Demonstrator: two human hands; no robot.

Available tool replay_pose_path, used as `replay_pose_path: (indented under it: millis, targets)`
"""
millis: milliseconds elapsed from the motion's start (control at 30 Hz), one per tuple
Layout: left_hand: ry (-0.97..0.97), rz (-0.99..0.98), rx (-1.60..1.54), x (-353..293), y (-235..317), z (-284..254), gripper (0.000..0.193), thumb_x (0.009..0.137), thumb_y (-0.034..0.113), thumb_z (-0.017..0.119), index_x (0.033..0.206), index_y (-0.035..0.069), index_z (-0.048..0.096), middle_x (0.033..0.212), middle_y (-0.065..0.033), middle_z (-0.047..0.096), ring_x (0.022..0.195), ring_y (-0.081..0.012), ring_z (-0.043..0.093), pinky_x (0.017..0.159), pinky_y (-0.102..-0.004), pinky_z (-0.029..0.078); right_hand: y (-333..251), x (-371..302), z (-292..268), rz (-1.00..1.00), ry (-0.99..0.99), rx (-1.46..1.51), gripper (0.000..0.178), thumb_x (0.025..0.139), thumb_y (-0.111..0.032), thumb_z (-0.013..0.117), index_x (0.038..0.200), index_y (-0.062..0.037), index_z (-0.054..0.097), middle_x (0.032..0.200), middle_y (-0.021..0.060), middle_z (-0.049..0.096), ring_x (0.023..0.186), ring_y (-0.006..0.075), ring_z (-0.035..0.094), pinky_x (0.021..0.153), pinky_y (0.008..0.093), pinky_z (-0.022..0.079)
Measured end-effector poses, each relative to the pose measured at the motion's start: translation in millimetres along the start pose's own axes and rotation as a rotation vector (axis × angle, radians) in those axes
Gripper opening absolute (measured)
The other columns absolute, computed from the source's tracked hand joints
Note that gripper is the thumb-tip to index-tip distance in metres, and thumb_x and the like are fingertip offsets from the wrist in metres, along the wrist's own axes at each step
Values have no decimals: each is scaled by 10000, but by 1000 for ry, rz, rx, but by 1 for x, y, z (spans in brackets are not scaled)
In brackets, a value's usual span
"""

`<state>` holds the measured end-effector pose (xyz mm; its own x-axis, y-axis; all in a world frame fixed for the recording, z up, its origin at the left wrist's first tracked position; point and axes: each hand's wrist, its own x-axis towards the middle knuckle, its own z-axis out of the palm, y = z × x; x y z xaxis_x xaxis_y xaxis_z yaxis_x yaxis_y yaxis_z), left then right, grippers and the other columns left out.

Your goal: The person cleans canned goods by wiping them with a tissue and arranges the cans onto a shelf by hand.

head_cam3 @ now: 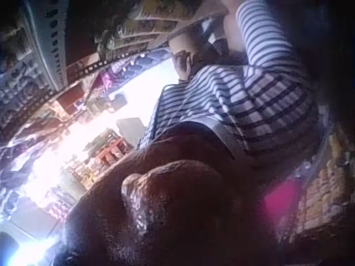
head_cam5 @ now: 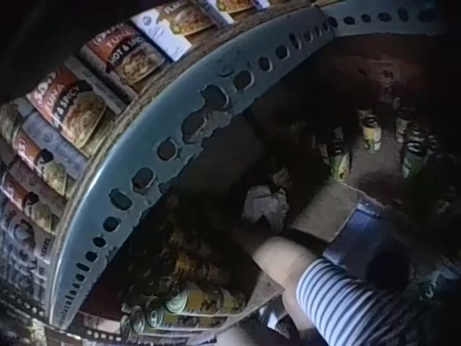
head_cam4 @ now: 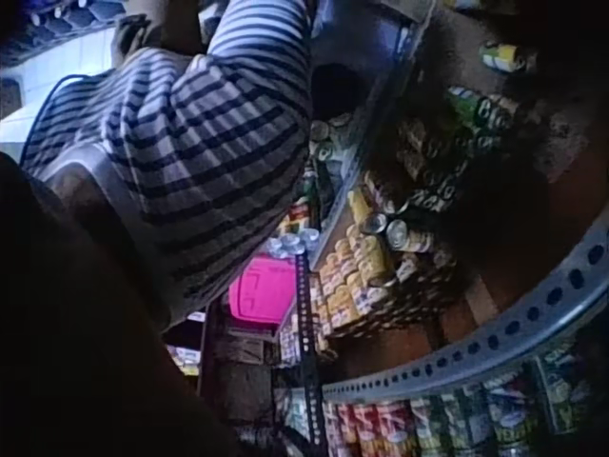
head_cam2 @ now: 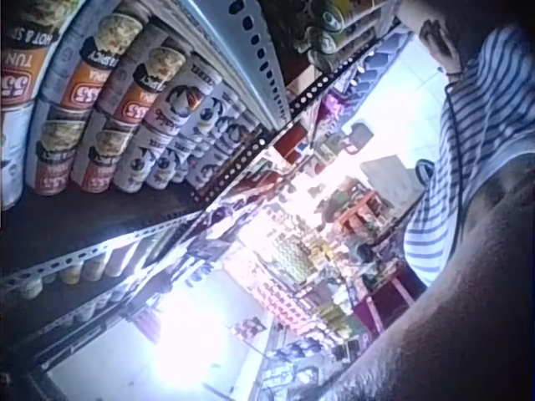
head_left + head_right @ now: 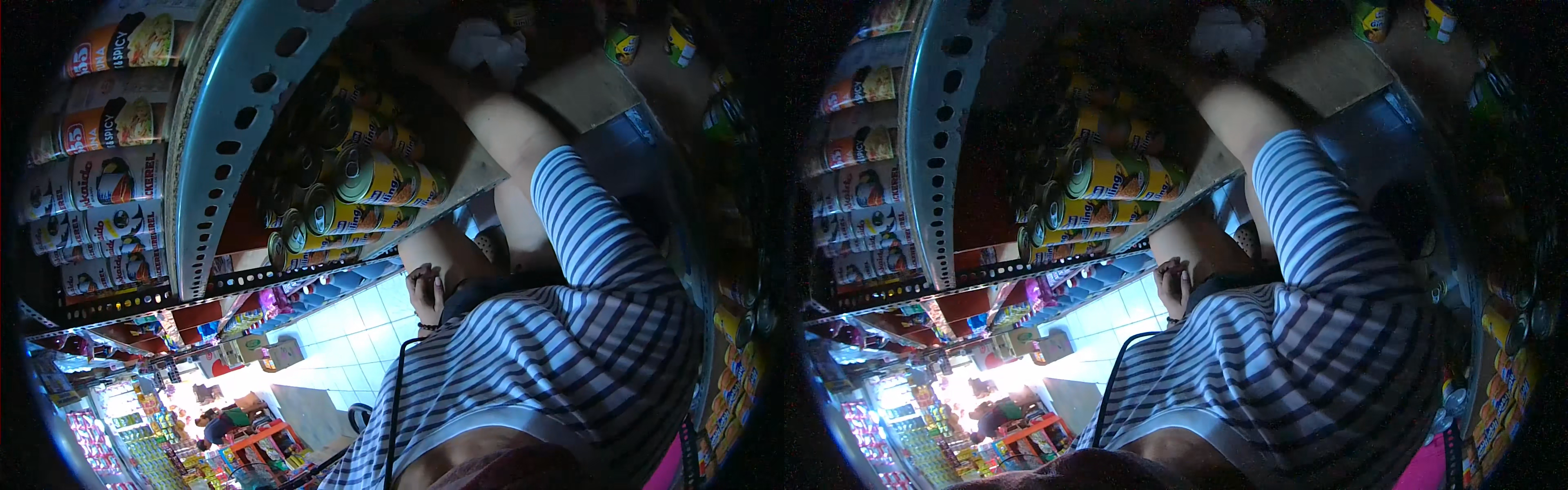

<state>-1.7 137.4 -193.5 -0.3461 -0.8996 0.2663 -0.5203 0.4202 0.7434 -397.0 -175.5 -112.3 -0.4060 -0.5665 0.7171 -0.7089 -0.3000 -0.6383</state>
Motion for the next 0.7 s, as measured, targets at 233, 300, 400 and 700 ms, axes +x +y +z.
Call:
replay_pose_path:
  millis: [233, 300, 400, 700]
  targets:
    - [52, -98, -99, -4, -5, 3, 177, 890, 80, 615, 1029, -12, 674, 1132, -155, 558, 1075, -306, 572, 915, -362, 471, -4, -1, 5, -24, -25, 0, 542, 764, -151, 677, 1267, -2, 537, 1269, 237, 547, 1169, 380, 529, 1004, 442, 432]
    - [40, -74, -74, -2, -4, 3, 186, 887, 90, 622, 1037, -9, 673, 1127, -152, 559, 1077, -301, 569, 921, -363, 466, -5, 0, 5, -25, -31, 1, 539, 766, -145, 671, 1267, -1, 536, 1271, 237, 545, 1172, 380, 528, 1005, 443, 431]
    - [21, -39, -20, -1, -6, 0, 190, 884, 95, 625, 1035, -10, 675, 1128, -149, 560, 1077, -301, 567, 925, -365, 464, -8, -1, 6, -28, -43, 7, 533, 768, -136, 664, 1267, 1, 536, 1275, 237, 543, 1176, 379, 527, 1007, 443, 430]
    - [49, -40, -40, 3, -8, 4, 186, 870, 91, 637, 1030, 8, 686, 1122, -148, 564, 1066, -304, 568, 926, -371, 461, -4, 1, 2, -33, -77, -18, 518, 774, -108, 640, 1268, 8, 536, 1286, 238, 536, 1187, 378, 522, 1012, 444, 426]
